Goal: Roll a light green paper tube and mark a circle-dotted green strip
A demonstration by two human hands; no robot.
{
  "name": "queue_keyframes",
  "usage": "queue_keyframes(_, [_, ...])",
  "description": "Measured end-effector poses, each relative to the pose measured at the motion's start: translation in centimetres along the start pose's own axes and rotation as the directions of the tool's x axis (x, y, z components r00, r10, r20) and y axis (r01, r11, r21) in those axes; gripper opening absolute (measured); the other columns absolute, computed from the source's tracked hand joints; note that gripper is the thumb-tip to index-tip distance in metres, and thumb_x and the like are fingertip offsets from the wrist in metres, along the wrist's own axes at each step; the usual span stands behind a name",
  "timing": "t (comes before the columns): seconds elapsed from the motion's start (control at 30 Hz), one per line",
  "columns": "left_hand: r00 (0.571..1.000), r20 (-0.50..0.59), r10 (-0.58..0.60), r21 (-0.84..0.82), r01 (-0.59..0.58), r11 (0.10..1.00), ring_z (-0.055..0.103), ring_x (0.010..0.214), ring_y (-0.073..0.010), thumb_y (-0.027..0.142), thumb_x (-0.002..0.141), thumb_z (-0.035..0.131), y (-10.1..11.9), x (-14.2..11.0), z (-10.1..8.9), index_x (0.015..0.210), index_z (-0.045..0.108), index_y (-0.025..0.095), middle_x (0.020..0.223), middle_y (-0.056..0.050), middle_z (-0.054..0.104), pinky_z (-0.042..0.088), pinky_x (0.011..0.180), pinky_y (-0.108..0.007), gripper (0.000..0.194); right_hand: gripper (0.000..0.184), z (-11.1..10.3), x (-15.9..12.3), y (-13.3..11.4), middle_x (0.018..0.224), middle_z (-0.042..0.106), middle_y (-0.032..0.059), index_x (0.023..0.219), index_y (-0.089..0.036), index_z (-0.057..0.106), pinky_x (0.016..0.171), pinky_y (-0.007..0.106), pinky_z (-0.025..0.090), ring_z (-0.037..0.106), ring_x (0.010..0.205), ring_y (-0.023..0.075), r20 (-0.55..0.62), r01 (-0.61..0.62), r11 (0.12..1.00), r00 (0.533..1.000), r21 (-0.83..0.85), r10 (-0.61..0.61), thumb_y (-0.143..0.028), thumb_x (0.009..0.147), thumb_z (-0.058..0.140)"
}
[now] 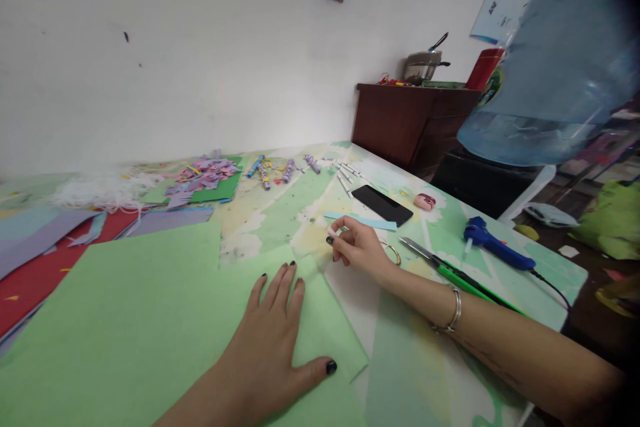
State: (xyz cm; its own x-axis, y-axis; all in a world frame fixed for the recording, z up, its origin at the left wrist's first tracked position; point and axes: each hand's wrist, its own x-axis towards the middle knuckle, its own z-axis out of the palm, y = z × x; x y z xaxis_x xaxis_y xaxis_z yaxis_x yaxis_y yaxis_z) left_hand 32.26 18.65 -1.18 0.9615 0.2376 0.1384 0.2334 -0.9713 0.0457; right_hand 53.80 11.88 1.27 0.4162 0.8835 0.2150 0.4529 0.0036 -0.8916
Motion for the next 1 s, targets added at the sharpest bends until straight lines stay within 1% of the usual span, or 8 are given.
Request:
queue_keyframes(0.17, [1.0,0.013,-0.002,0.001,0.002,1.0,0.013,0.135,-0.0362,0.074,0.075,0.031,0.0,0.0,-0.1,0.135,0.036,0.006,0.145,-0.021,0.025,0.012,0.108,-0.056,0.09,0.01,0.0,0.3,0.6,0.072,0.054,0.0001,0.08,-0.02,0.057,0.061,0.024,0.038,0.048,0.066,0.0125,-0.041,0.119,0.993,0.992,-0.025,-0.12,-0.029,0.082,0.052])
queue_keyframes(0.27, [1.0,0.005,-0.008,-0.008,0.008,1.0,0.013,0.135,-0.0362,0.074,0.075,0.032,0.1,0.0,-0.1,0.135,0.036,0.007,0.145,-0.021,0.024,0.012,0.108,-0.055,0.09,0.012,0.7,0.3,0.7,0.079,0.053,0.0024,0.079,-0.019,0.055,0.07,0.027,0.04,0.049,0.076,0.0147,0.051,0.066,0.954,0.995,0.293,-0.085,-0.03,0.082,0.052])
queue_keyframes(0.37, [1.0,0.006,-0.011,-0.01,0.011,1.0,0.011,0.136,-0.0358,0.074,0.075,0.032,0.2,0.0,-0.1,0.136,0.035,0.007,0.146,-0.02,0.022,0.011,0.109,-0.055,0.091,0.004,1.6,-0.1,0.0,0.063,0.045,-0.0024,0.08,-0.019,0.049,0.059,0.024,0.039,0.045,0.058,0.0105,0.19,-0.197,0.695,0.978,0.691,0.089,-0.021,0.079,0.051])
queue_keyframes(0.43, [1.0,0.017,-0.009,-0.01,0.01,1.0,0.01,0.136,-0.0355,0.074,0.075,0.031,0.2,0.0,-0.1,0.136,0.034,0.007,0.146,-0.021,0.021,0.01,0.109,-0.055,0.091,0.007,1.8,-0.2,-0.5,0.055,0.034,-0.0066,0.079,-0.018,0.046,0.045,0.018,0.029,0.032,0.045,0.006,0.265,-0.331,0.511,0.944,0.793,0.199,-0.015,0.076,0.051])
queue_keyframes(0.53, [1.0,0.021,-0.013,-0.015,0.014,1.0,0.01,0.136,-0.035,0.074,0.075,0.031,0.2,0.0,0.0,0.136,0.035,0.007,0.147,-0.02,0.021,0.01,0.109,-0.055,0.091,0.008,1.5,-0.2,-0.9,0.052,0.021,-0.009,0.073,-0.018,0.042,0.037,0.017,0.009,0.014,0.04,0.0042,0.361,-0.463,0.395,0.881,0.794,0.307,-0.013,0.076,0.048])
queue_keyframes(0.6, [1.0,0.008,-0.016,-0.021,0.016,1.0,0.009,0.136,-0.0347,0.074,0.075,0.032,0.1,0.0,0.0,0.136,0.034,0.008,0.147,-0.019,0.021,0.009,0.109,-0.055,0.09,0.01,1.2,0.0,-0.9,0.052,0.018,-0.0092,0.071,-0.018,0.04,0.036,0.017,0.004,0.011,0.04,0.0045,0.39,-0.506,0.363,0.853,0.783,0.348,-0.011,0.076,0.045])
queue_keyframes(0.87, [0.999,0.032,-0.024,-0.032,0.025,0.999,0.01,0.136,-0.0355,0.074,0.075,0.032,0.2,0.0,-0.4,0.136,0.035,0.008,0.146,-0.02,0.021,0.011,0.109,-0.056,0.09,0.01,0.9,0.4,-0.5,0.054,0.016,-0.0091,0.072,-0.018,0.039,0.035,0.016,0.002,0.008,0.04,0.0047,0.463,-0.572,0.245,0.798,0.783,0.385,-0.009,0.076,0.041])
queue_keyframes(1.0, [0.999,0.028,-0.021,-0.025,0.021,0.999,0.01,0.136,-0.0357,0.074,0.075,0.031,0.2,0.0,-0.4,0.136,0.034,0.007,0.146,-0.02,0.021,0.01,0.109,-0.055,0.09,0.012,0.7,0.6,-0.3,0.056,0.018,-0.0074,0.07,-0.018,0.038,0.037,0.015,0.017,0.015,0.043,0.0056,0.453,-0.5,0.18,0.856,0.847,0.249,-0.012,0.078,0.045])
